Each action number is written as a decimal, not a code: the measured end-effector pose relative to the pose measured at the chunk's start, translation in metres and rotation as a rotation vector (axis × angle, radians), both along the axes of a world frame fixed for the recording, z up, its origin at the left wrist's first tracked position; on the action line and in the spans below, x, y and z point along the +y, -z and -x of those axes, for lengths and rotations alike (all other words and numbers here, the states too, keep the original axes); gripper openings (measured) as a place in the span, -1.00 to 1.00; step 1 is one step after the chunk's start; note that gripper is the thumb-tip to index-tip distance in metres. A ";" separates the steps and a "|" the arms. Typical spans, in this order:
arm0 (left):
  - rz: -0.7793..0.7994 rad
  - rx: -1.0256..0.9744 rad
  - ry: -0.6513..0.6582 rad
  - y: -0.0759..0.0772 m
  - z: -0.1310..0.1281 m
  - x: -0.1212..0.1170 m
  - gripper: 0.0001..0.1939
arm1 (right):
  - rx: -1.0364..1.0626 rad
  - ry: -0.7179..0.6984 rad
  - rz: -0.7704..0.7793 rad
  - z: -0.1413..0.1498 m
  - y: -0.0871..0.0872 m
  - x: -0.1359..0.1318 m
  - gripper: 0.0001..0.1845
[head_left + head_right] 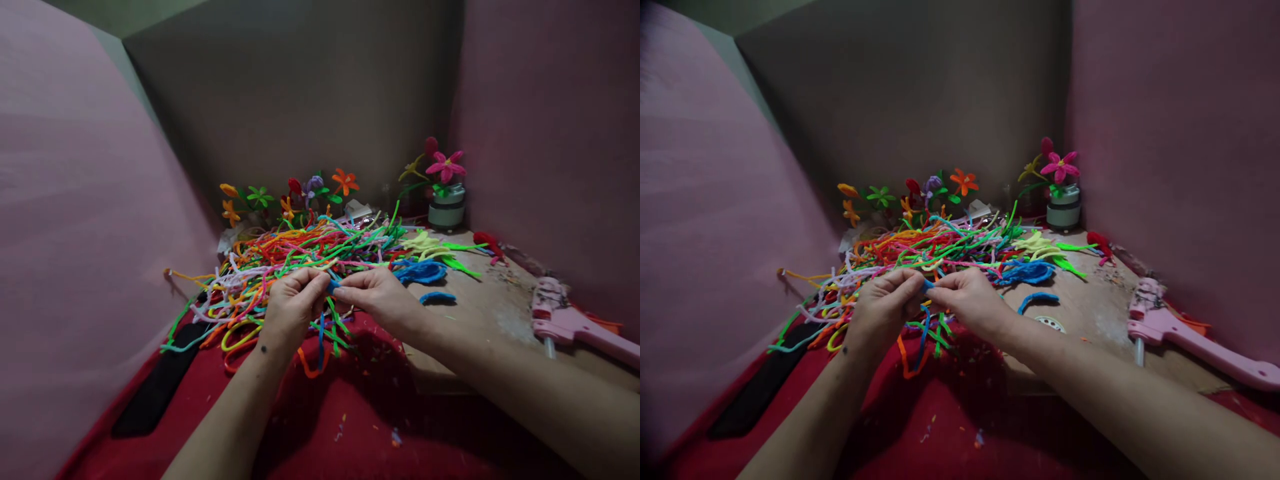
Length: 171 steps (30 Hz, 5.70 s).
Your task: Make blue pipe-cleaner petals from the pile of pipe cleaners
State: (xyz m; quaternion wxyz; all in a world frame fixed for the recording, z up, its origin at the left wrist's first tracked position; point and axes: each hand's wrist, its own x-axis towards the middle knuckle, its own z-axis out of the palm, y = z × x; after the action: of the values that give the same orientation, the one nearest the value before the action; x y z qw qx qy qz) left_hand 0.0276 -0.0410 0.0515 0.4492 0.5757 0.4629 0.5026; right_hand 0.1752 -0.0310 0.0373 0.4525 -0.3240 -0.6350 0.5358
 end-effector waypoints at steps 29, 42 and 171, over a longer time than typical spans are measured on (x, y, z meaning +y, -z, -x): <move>-0.123 0.168 -0.161 0.009 -0.007 -0.001 -0.81 | 0.010 -0.098 0.219 0.002 -0.001 0.001 -0.81; -0.145 0.473 -0.015 -0.009 0.011 -0.001 -0.81 | -0.341 0.168 -0.222 -0.004 0.006 0.009 -0.77; -1.014 1.108 -0.161 0.019 0.003 0.002 -0.80 | 0.347 0.040 0.435 0.002 0.021 0.023 -0.87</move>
State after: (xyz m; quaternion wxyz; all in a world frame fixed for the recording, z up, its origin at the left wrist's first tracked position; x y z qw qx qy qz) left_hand 0.0249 -0.0394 0.0324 -0.2071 0.8447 0.3737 0.3224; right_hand 0.1735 -0.0078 0.0167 0.4845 -0.3294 -0.4114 0.6981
